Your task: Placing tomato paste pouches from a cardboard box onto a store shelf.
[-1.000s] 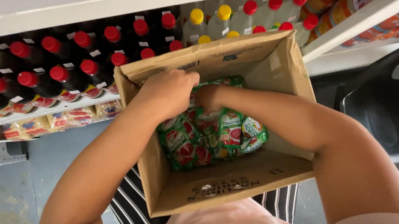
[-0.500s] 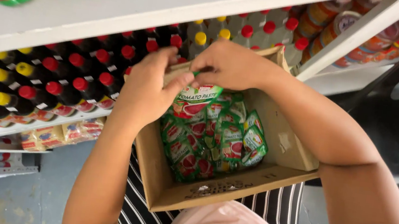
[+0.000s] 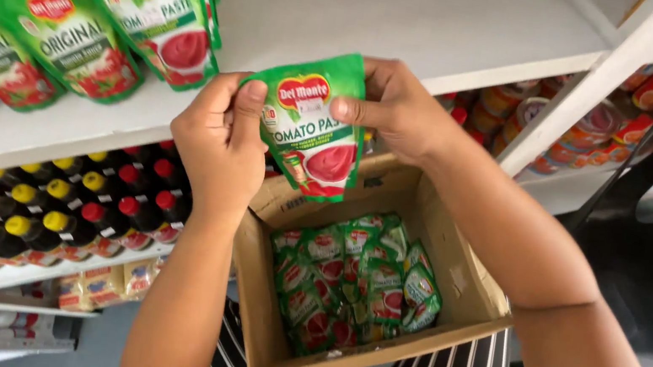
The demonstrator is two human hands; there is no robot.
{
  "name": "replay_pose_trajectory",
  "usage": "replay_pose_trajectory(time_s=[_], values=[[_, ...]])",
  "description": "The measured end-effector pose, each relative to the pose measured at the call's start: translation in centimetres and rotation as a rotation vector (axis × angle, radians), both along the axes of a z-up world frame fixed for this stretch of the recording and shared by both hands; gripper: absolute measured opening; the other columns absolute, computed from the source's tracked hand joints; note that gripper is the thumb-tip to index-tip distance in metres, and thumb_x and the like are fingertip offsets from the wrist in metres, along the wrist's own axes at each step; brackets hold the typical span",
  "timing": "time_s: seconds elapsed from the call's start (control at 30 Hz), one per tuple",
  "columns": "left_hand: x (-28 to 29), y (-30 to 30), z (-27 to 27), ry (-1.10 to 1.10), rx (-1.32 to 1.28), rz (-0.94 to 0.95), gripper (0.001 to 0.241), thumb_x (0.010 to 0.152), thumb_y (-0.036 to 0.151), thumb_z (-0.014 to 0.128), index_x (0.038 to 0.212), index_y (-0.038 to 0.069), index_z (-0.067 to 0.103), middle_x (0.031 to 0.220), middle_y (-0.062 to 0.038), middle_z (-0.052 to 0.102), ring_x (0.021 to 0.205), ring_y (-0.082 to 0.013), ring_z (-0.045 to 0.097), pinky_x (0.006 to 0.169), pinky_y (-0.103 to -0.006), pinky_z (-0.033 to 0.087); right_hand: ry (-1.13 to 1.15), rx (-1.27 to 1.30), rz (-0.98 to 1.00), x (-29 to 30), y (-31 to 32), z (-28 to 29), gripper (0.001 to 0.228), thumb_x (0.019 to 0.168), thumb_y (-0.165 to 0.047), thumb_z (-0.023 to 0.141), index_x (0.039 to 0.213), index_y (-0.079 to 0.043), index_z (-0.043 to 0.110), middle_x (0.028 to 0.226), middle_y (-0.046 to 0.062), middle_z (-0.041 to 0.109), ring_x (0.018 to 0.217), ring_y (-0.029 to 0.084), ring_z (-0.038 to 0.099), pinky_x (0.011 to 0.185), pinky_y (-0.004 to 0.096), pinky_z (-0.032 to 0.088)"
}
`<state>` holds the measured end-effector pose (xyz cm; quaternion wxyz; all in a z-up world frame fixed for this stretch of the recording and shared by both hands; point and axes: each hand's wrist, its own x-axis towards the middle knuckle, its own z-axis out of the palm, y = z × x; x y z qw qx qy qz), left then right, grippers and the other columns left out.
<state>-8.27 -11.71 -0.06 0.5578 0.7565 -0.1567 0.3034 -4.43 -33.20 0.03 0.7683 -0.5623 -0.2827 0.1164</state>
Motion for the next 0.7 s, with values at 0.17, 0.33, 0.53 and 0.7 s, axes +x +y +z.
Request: replay_pose_trajectory(time_s=[0.17,0.33,0.53,0.7], values=[[1.1,-0.1,-0.2,-0.076,-0.096,-0.107,0.024,0.108,0.022,0.068,0.101,-0.001,0.067,0.076,0.002,0.059,0.069,-0.0036,0.050,0.061,-0.0232,0.042,-0.108,-0.084,-0.180,-0.2,0.7,-1.0,0.025,0.100,-0.018,0.071,0.112,0.004,0.073,0.103,0.006,0.078,0.093,0.010,0.069,0.088,0.030,0.058],[1.4,-0.5,-0.6,-0.038,-0.146,-0.313,0.030,0.104,0.028,0.072,0.099,-0.001,0.067,0.081,0.002,0.059,0.075,-0.0049,0.051,0.065,-0.0256,0.043,-0.225,-0.123,-0.372,-0.9,1.3,-1.7,0.022,0.101,-0.016,0.072,0.106,0.005,0.075,0.094,0.003,0.076,0.083,0.006,0.065,0.077,0.027,0.058],[1.2,-2.0,-1.9,-0.169,0.207,0.021,0.035,0.102,0.030,0.073,0.084,0.000,0.066,0.072,-0.009,0.060,0.064,-0.0235,0.058,0.061,-0.0355,0.045,-0.287,-0.252,-0.596,-2.0,1.9,-3.2,0.016,0.100,-0.012,0.072,0.102,0.003,0.076,0.085,0.003,0.077,0.076,0.004,0.063,0.070,0.025,0.056],[1.6,-3.0,-3.8,-0.345,0.221,0.038,0.026,0.101,0.020,0.073,0.086,0.000,0.068,0.074,-0.012,0.064,0.067,-0.0320,0.064,0.062,-0.0394,0.049,-0.567,-0.373,-0.811,-2.5,1.8,-4.6,0.015,0.096,-0.009,0.071,0.107,0.001,0.076,0.088,0.011,0.078,0.078,0.006,0.072,0.070,0.026,0.058]])
